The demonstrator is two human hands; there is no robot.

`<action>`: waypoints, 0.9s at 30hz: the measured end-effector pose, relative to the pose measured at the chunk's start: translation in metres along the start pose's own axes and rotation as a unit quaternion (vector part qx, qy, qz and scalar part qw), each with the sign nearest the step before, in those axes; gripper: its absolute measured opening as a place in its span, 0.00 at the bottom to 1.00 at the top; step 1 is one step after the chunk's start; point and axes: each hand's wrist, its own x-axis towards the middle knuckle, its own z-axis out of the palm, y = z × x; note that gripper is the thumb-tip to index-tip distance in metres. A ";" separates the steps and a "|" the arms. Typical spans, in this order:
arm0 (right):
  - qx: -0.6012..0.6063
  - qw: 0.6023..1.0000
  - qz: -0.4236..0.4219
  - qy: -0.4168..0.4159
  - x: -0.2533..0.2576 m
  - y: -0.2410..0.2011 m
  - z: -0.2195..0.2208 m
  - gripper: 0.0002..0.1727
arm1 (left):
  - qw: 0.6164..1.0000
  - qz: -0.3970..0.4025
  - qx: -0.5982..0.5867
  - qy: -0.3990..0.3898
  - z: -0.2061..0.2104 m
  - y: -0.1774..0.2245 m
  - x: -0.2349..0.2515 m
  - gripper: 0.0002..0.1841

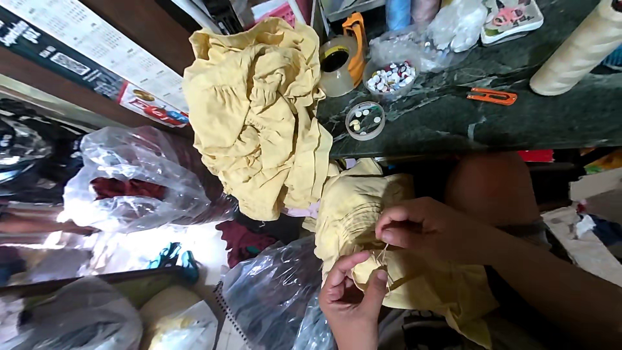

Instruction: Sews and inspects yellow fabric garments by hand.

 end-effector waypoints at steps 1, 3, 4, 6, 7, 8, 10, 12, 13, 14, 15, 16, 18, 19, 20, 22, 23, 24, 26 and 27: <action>-0.019 1.000 0.005 0.019 0.000 0.001 0.002 0.16 | 1.000 0.002 0.003 0.001 0.000 0.000 0.000 0.17; -0.050 0.998 0.014 0.044 -0.001 0.002 0.002 0.14 | 1.000 0.007 0.008 0.005 0.000 0.000 0.000 0.17; -0.063 0.997 0.012 0.049 -0.003 0.003 0.000 0.13 | 1.000 0.009 0.009 0.009 0.000 -0.001 0.000 0.17; -0.086 0.995 0.013 0.040 -0.008 0.003 -0.007 0.12 | 1.000 0.010 0.008 0.015 -0.001 0.000 0.000 0.17; -0.098 0.995 0.020 0.027 -0.012 0.004 -0.013 0.11 | 1.000 0.010 0.007 0.018 -0.001 0.000 0.000 0.17; -0.115 0.993 0.032 0.012 -0.016 0.005 -0.019 0.09 | 1.000 0.009 0.005 0.017 -0.001 0.001 0.000 0.17; -0.144 0.987 0.061 -0.024 -0.025 0.007 -0.030 0.08 | 1.000 0.007 0.008 0.015 0.000 0.000 -0.001 0.18; -0.142 0.988 0.059 -0.028 -0.030 0.010 -0.033 0.13 | 1.000 0.012 0.017 0.011 0.000 -0.001 -0.001 0.18; -0.137 0.990 0.046 -0.005 -0.031 0.011 -0.031 0.14 | 1.000 0.015 0.022 0.008 0.001 -0.002 -0.001 0.18; -0.124 0.991 0.030 0.028 -0.031 0.012 -0.026 0.13 | 1.000 0.018 0.025 0.006 0.001 -0.002 0.000 0.18; -0.110 0.992 0.007 0.063 -0.029 0.014 -0.020 0.12 | 0.999 0.020 0.026 0.006 0.002 -0.003 0.000 0.18; -0.100 0.991 -0.014 0.087 -0.026 0.014 -0.014 0.12 | 0.999 0.021 0.027 0.006 0.002 -0.003 0.000 0.18; -0.082 0.992 -0.043 0.090 -0.019 0.013 0.000 0.15 | 0.999 0.023 0.028 0.005 0.003 -0.004 0.000 0.18; -0.068 0.994 -0.046 0.072 -0.016 0.012 0.006 0.17 | 0.999 0.023 0.029 0.004 0.002 -0.004 0.000 0.18; -0.051 0.997 -0.041 0.049 -0.013 0.010 0.011 0.16 | 0.999 0.024 0.029 0.004 0.002 -0.003 0.000 0.18; -0.025 0.999 -0.027 0.026 -0.009 0.007 0.017 0.13 | 0.999 0.024 0.036 0.006 0.001 -0.002 -0.001 0.18; -0.025 0.999 -0.031 0.023 -0.008 0.007 0.017 0.12 | 0.999 0.025 0.037 0.007 0.000 -0.002 -0.001 0.18; -0.032 0.998 -0.041 0.024 -0.008 0.008 0.015 0.12 | 0.999 0.026 0.036 0.009 -0.001 -0.002 -0.001 0.18; -0.067 0.994 -0.075 0.034 -0.011 0.009 0.009 0.11 | 0.999 0.028 0.030 0.013 -0.002 -0.001 -0.002 0.18; -0.086 0.992 -0.087 0.038 -0.013 0.008 0.005 0.10 | 0.999 0.029 0.029 0.014 -0.002 -0.001 -0.002 0.18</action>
